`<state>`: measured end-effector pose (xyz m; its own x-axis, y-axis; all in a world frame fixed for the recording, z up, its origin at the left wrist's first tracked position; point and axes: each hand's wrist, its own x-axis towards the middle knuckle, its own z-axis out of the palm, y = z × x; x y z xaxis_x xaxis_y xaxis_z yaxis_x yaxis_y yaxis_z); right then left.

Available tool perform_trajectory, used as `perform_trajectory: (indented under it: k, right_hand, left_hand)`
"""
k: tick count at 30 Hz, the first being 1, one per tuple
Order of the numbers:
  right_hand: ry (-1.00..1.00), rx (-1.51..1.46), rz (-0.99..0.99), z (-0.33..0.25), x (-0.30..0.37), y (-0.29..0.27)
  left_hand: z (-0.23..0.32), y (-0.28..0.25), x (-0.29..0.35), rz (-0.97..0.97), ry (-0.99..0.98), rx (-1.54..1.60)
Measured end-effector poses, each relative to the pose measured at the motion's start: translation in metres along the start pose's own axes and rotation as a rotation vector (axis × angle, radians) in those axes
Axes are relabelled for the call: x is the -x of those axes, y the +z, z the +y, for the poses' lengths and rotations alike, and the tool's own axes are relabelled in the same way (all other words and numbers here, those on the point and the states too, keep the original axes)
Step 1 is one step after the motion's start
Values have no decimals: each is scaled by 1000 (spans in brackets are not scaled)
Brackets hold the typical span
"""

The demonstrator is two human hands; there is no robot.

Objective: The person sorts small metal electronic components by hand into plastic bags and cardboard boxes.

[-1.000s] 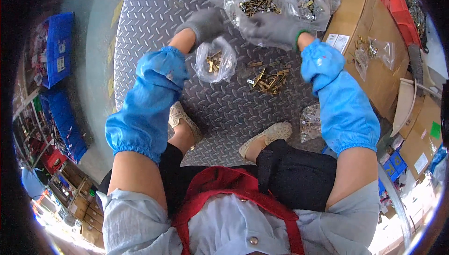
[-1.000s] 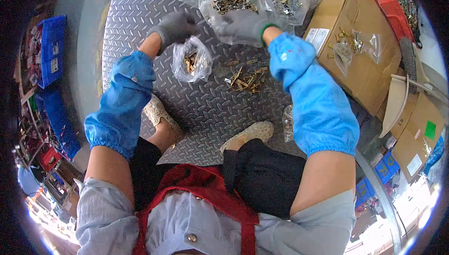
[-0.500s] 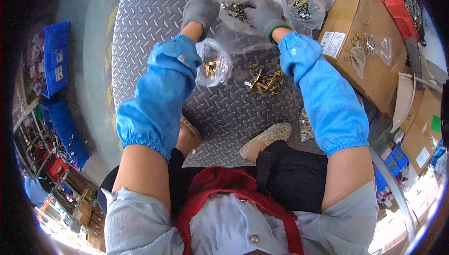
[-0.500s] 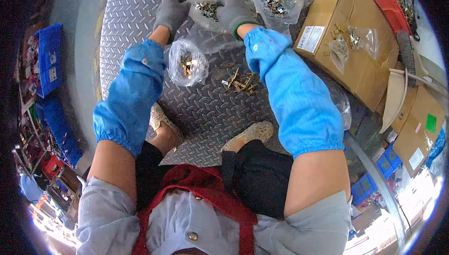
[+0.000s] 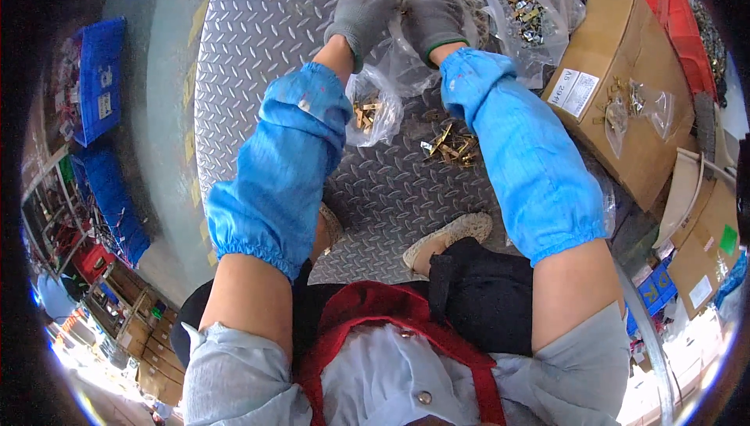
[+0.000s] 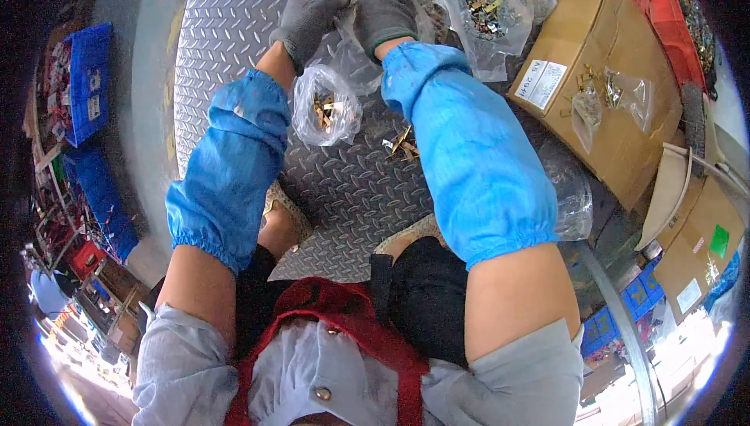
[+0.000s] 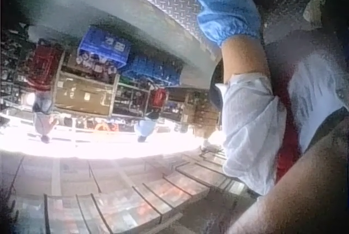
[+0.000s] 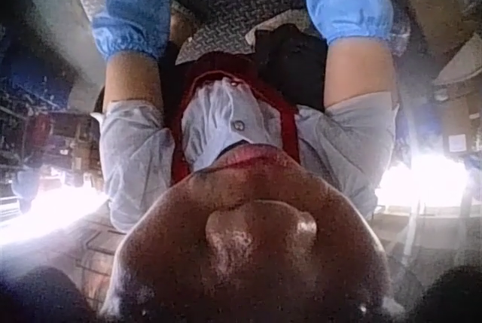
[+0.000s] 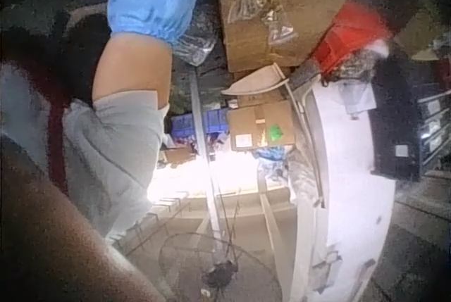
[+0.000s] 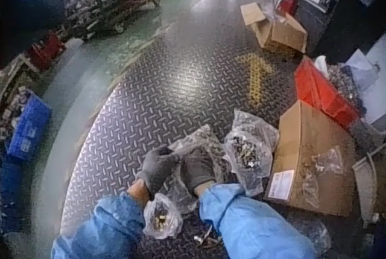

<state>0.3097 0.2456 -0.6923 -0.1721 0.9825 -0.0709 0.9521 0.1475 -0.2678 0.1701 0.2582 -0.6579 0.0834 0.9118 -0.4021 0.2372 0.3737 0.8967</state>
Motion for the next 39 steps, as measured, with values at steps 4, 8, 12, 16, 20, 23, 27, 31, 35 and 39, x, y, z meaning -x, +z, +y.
perform_trajectory:
  k: [4, 8, 12, 16, 20, 23, 27, 31, 35, 39]
  right_hand:
    - [109, -57, -165, -10, -7, -10]
    - [16, -107, 184, 30, 5, 9]
    - [76, -497, -27, 19, 17, -31]
    - [73, -353, -5, 27, 17, -18]
    - [67, -220, -83, 12, 2, -8]
    - [86, -26, -118, -1, -1, -5]
    - [102, 23, -141, -9, -12, 0]
    - [90, 70, -197, -10, -11, -6]
    - [230, -186, -160, -4, -8, -13]
    - [169, -482, -358, 22, 5, -49]
  left_hand:
    - [-1, 0, -1, -2, 22, -103]
    - [-3, 4, -6, -85, 19, -62]
    - [4, -15, 6, -26, -15, -131]
    - [13, -2, 11, -27, -4, -92]
    - [11, 0, 14, 61, 55, -183]
    - [12, -2, 22, 71, 98, -199]
    - [14, -1, 22, 79, 96, -203]
    - [14, 3, 23, 85, 100, -222]
    - [10, -4, 27, 71, 61, -164]
    - [12, -17, 30, 67, -13, -201]
